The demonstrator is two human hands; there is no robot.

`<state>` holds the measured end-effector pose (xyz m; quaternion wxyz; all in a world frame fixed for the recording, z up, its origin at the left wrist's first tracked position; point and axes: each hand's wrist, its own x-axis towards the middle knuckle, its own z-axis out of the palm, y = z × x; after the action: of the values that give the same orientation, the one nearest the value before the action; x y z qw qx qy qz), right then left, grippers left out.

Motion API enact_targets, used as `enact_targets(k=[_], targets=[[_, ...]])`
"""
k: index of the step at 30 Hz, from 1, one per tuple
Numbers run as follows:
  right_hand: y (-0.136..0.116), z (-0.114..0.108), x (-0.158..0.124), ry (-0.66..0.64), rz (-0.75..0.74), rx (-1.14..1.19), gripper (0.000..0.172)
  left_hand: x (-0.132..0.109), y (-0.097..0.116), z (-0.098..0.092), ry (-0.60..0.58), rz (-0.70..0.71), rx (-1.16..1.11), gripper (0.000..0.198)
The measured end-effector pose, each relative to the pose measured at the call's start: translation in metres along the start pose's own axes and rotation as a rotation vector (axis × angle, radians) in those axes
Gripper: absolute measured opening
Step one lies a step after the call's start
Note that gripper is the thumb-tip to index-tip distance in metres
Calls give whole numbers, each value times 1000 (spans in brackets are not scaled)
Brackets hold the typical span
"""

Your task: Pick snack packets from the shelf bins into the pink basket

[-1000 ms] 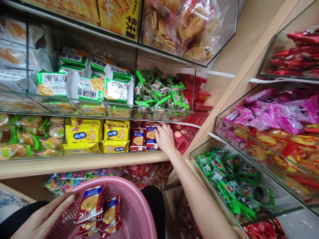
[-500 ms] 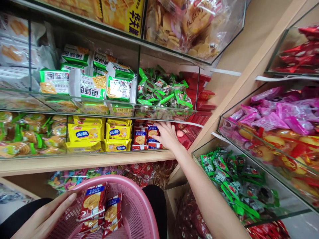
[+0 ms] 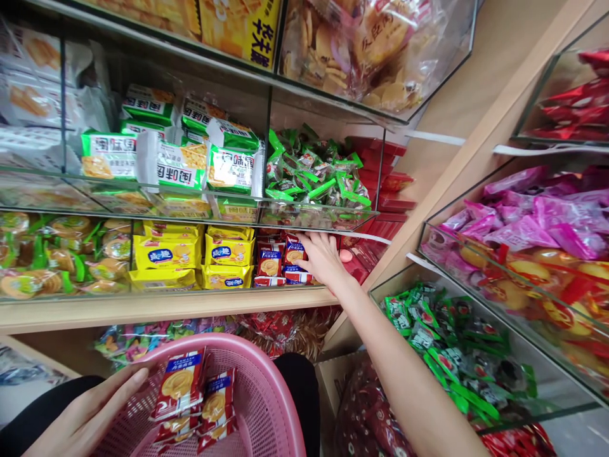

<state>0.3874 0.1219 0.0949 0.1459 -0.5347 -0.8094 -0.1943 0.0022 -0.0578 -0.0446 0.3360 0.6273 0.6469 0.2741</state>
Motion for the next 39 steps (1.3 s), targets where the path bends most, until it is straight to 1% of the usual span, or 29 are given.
enact_targets(k=[3,10,14,17,19,21,24,26,28,29,30,32,33,35,37,39], targets=[[0,-1,-1,5,8,3,53,1,2,0,12,-19,-1,55],[-2,-5,-7,35,-11,63,35,-3,14,-3,26,-69,49,69],[-1,-5,-12,30,-45,153,23,-7,32,-7,36,-63,97,70],[0,-5,-16,41,-69,209,18,-9,49,-11,47,-53,127,63],[0,-7,-19,88,-93,216,17,-10,59,-12,21,-59,136,59],[-1,-11,-24,158,-121,203,18,-11,64,-13,-14,-80,137,58],[-6,-24,-36,281,-165,174,18,-11,65,-14,-32,-95,134,58],[-13,-34,-49,360,-185,209,17,-11,65,-14,-34,-84,132,57],[-27,-44,-66,435,-149,352,21,-11,66,-14,-43,-80,127,57],[-37,-47,-76,463,-93,469,24,-11,66,-14,-44,-80,125,57],[-49,-50,-87,479,1,613,27,-12,65,-14,-49,-81,122,58],[-75,-52,-109,412,270,963,31,-12,64,-13,-61,-80,112,58],[-89,-51,-119,311,420,1166,31,-11,62,-12,-67,-75,105,58],[-115,-48,-138,28,644,1586,32,-11,59,-11,-78,-66,91,58],[-137,-42,-153,-204,788,1905,33,-10,55,-10,-79,-56,83,60],[-152,-35,-163,-331,894,2083,33,-10,52,-9,-76,-44,81,62]])
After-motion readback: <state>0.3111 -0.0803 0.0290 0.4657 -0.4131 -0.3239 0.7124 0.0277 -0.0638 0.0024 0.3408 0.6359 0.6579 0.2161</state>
